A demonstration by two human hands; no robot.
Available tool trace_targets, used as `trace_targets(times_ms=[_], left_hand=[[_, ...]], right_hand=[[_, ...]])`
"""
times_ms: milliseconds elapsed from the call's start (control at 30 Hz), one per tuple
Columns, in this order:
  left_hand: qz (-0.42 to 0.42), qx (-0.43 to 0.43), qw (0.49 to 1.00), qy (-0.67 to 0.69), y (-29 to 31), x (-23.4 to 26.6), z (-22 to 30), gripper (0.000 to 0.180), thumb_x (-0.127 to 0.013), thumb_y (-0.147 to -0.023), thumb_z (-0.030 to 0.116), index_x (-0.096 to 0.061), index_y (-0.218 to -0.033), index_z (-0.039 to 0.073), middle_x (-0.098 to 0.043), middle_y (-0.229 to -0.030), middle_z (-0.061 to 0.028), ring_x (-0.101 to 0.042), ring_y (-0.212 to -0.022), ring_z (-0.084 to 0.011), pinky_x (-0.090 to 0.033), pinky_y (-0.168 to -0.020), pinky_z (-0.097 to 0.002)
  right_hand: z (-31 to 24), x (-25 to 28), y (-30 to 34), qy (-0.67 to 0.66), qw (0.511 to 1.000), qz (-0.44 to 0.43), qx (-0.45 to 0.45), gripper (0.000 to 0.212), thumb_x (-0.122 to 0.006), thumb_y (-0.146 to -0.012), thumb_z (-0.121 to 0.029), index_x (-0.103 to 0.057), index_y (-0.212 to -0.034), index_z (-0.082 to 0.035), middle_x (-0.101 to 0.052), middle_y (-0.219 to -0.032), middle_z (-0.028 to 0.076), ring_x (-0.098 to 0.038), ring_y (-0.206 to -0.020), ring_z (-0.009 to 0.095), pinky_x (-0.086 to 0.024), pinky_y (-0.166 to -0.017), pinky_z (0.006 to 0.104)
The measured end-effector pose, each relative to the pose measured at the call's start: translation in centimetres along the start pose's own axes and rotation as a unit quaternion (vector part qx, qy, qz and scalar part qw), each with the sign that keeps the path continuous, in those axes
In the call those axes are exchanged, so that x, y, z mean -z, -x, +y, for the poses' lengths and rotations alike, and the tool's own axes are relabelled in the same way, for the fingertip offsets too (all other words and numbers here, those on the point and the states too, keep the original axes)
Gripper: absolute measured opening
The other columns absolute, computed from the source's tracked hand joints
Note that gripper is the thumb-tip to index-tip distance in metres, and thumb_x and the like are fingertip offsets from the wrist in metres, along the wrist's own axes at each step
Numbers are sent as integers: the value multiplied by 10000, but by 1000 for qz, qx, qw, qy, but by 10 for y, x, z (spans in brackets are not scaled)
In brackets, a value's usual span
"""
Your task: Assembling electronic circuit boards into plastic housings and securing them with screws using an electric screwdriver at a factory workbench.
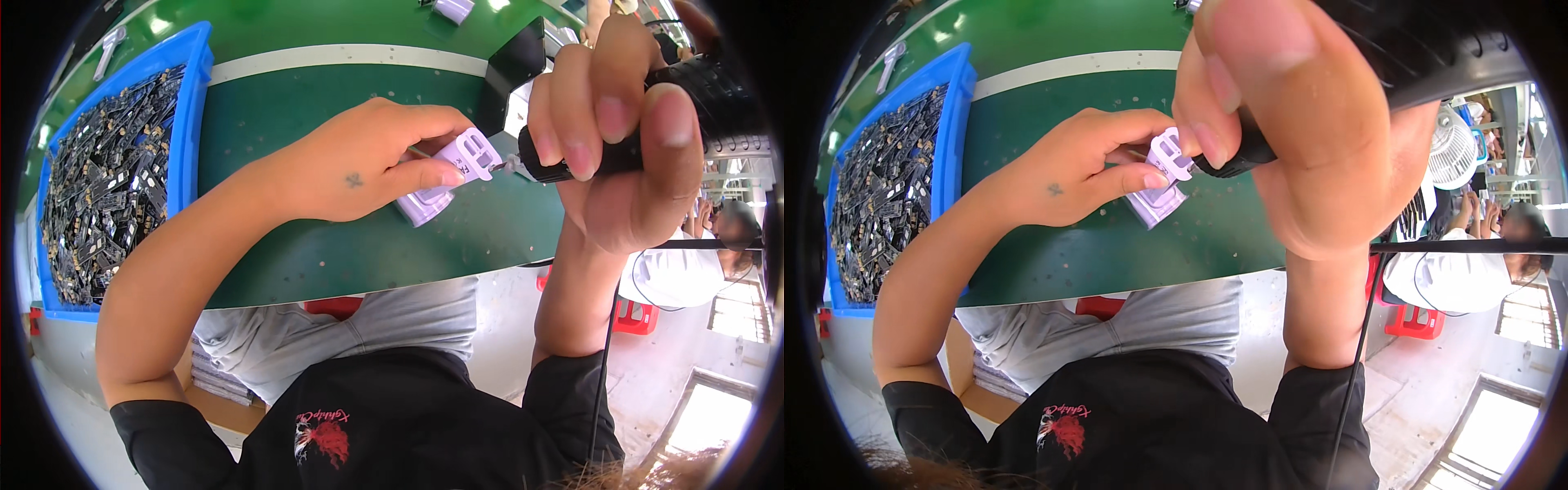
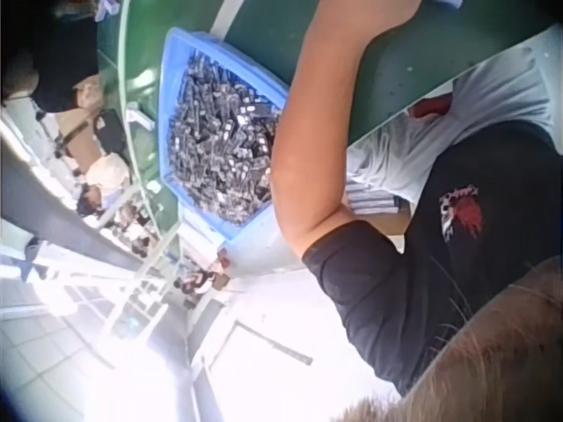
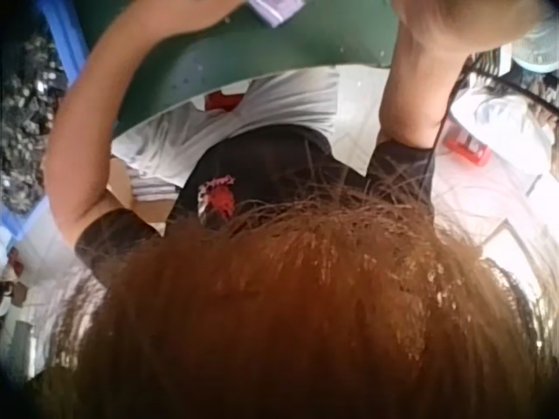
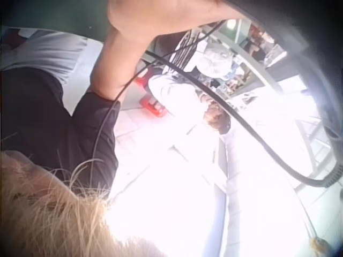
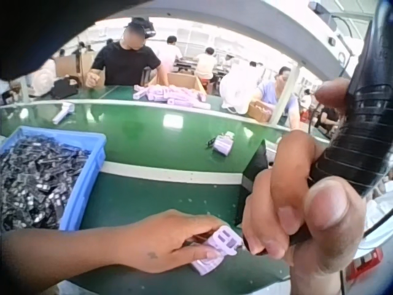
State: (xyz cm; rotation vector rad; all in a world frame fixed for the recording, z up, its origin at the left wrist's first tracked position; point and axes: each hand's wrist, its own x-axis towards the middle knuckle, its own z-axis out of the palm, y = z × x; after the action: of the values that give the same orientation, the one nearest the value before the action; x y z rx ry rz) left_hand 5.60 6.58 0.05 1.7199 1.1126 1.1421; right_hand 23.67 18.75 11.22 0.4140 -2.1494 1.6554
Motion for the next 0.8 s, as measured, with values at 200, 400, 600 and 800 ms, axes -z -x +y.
trace_targets(times_ms=[200, 400, 600, 800], left_hand=[[-81, 67, 994, 33, 0, 15, 9, 319, -642, -976, 41, -597, -1284, -26, -724, -1131, -133, -703, -1039, -208, -553, -952, -348], [-103, 80, 941, 312, 8, 34, -5, 462, -682, -1007, 329, -578, -1308, -7, -675, -1251, -164, -667, -1212, -302, -559, -1012, -430], [-116, 86, 898, 415, 2, 39, -4, 576, -721, -983, 398, -537, -1362, 5, -626, -1314, -178, -637, -1254, -341, -581, -1002, -485], [-61, 132, 912, 384, 16, 39, 1, 456, -642, -1047, 260, -537, -1423, 24, -625, -1311, -116, -638, -1208, -229, -559, -1043, -448]], right_hand=[[1, -11, 11, -71, 978, 90, 172, 677, -525, -1065, -263, -222, -1616, -11, -498, -925, 55, -512, -661, 137, -463, -595, 308], [-11, -13, 53, 409, 781, 449, 147, 617, -612, -1034, -300, -330, -1489, 6, -541, -1230, 207, -593, -842, 278, -490, -758, 409], [-11, -78, 54, 601, 764, 227, 66, 240, -755, -818, -12, -696, -1050, 2, -570, -958, 119, -553, -819, 280, -459, -700, 357], [36, -87, 16, 532, 821, 207, -34, 251, -793, -709, 15, -661, -921, -11, -533, -964, 142, -595, -805, 321, -487, -645, 409]])
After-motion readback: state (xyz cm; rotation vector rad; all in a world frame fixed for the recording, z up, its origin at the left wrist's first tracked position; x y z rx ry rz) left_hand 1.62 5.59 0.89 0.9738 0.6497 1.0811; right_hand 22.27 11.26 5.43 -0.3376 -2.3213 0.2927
